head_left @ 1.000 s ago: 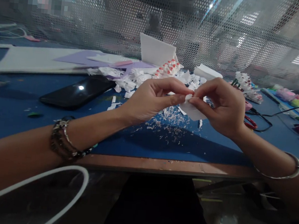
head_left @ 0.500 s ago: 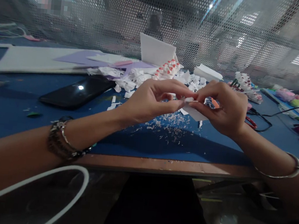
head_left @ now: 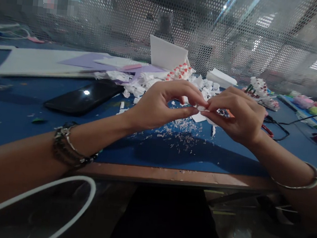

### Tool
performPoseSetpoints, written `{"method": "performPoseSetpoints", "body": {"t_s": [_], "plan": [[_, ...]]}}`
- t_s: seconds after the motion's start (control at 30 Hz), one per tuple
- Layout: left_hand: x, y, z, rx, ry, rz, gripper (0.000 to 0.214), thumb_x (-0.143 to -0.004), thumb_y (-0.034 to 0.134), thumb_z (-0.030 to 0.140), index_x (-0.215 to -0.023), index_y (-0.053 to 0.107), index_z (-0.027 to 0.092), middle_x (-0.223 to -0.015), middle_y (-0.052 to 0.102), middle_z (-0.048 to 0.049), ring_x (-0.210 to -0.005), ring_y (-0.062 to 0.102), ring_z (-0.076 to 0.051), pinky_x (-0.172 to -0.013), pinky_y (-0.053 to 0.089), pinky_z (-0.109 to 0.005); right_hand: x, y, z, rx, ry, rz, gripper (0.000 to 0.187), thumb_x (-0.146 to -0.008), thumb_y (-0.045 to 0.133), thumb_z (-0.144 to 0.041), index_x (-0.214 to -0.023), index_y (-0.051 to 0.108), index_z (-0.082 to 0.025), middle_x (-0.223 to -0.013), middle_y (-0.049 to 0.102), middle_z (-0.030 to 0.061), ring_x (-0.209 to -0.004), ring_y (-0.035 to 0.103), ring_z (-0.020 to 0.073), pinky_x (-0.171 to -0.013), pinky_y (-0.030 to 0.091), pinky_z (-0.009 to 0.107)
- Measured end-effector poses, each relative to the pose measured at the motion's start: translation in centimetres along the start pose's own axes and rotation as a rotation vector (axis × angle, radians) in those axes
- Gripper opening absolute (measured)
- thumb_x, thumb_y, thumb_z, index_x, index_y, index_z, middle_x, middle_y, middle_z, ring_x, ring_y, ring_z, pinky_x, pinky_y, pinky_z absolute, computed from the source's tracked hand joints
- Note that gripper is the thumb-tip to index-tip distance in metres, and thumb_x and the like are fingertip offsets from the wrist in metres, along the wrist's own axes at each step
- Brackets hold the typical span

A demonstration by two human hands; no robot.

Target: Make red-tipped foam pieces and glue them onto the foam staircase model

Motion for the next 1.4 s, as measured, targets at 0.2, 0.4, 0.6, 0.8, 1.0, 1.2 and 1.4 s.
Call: {"method": "performPoseSetpoints", "body": {"t_s": [0.2, 0.4, 0.6, 0.8, 1.0, 1.2, 1.4], "plan": [[0.0, 0.0, -0.2, -0.015, 0.026, 0.003, 0.015, -0.075, 0.064, 0.019, -0.089, 0.066, 0.023, -0.092, 0.064, -0.0020, -0.083, 0.059, -0.015, -0.071, 0.046, -0.028, 0.1, 0.1, 0.4, -0.032, 0.091, -0.071, 0.006, -0.082, 0.056, -0.024, -0.081, 0.050, -0.024, -0.074, 0.060, -0.0002, -0.069, 0.053, 0.0124, -0.065, 0.046, 0.028], [0.0, -0.1, -0.6, 0.028, -0.029, 0.043, 0.015, -0.073, 0.067, 0.023, -0.089, 0.067, 0.021, -0.087, 0.066, -0.0020, -0.074, 0.058, -0.012, -0.068, 0.047, -0.026, -0.1, 0.2, 0.6, -0.106, 0.166, -0.047, 0.006, -0.080, 0.057, -0.020, -0.078, 0.052, -0.022, -0.070, 0.060, -0.0005, -0.067, 0.054, 0.0119, -0.065, 0.046, 0.028], [0.2, 0.1, -1.4, 0.177, -0.171, 0.102, 0.013, -0.070, 0.070, 0.026, -0.082, 0.067, 0.020, -0.079, 0.066, 0.0003, -0.068, 0.058, -0.010, -0.062, 0.048, -0.022, 0.0, 0.8, 1.2, -0.310, 0.363, -0.010, 0.005, -0.080, 0.056, -0.022, -0.077, 0.052, -0.020, -0.071, 0.058, -0.0023, -0.063, 0.055, 0.0086, -0.059, 0.049, 0.023], [0.2, 0.3, -1.8, 0.241, -0.216, 0.141, 0.014, -0.068, 0.072, 0.026, -0.077, 0.065, 0.017, -0.073, 0.062, 0.0016, -0.065, 0.056, -0.008, -0.058, 0.047, -0.019, 0.3, 1.3, 1.6, -0.428, 0.492, -0.004, 0.009, -0.080, 0.056, -0.024, -0.086, 0.050, -0.021, -0.076, 0.056, -0.0022, -0.068, 0.057, 0.0085, -0.061, 0.051, 0.022], [0.2, 0.3, -2.1, 0.253, -0.277, 0.130, 0.018, -0.068, 0.072, 0.026, -0.079, 0.063, 0.016, -0.068, 0.058, 0.0027, -0.061, 0.054, -0.007, -0.055, 0.044, -0.018, 0.1, 1.3, 1.4, -0.441, 0.463, -0.011, 0.009, -0.078, 0.060, -0.023, -0.084, 0.054, -0.019, -0.077, 0.059, -0.0012, -0.071, 0.058, 0.0092, -0.066, 0.051, 0.023], [0.3, 0.6, -2.6, 0.352, -0.318, 0.082, 0.017, -0.070, 0.069, 0.029, -0.082, 0.065, 0.018, -0.077, 0.063, 0.0010, -0.071, 0.059, -0.010, -0.066, 0.048, -0.022, 0.3, 1.2, 1.6, -0.344, 0.477, 0.002, 0.006, -0.079, 0.058, -0.024, -0.080, 0.057, -0.019, -0.074, 0.060, -0.0011, -0.069, 0.057, 0.0092, -0.063, 0.050, 0.023], [0.1, 0.6, -2.5, 0.380, -0.355, 0.088, 0.013, -0.069, 0.070, 0.028, -0.076, 0.067, 0.018, -0.068, 0.061, 0.0023, -0.063, 0.056, -0.007, -0.061, 0.046, -0.019, 0.2, 0.9, 1.6, -0.296, 0.434, -0.020, 0.004, -0.079, 0.057, -0.023, -0.082, 0.057, -0.021, -0.075, 0.062, -0.0005, -0.067, 0.057, 0.0099, -0.062, 0.050, 0.024]]}}
Point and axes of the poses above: each hand's wrist, its own x-axis away from the middle knuckle, its own y-axis out of the palm, z = x × y, the point moved 5 cm from there along -x, towards the middle knuckle
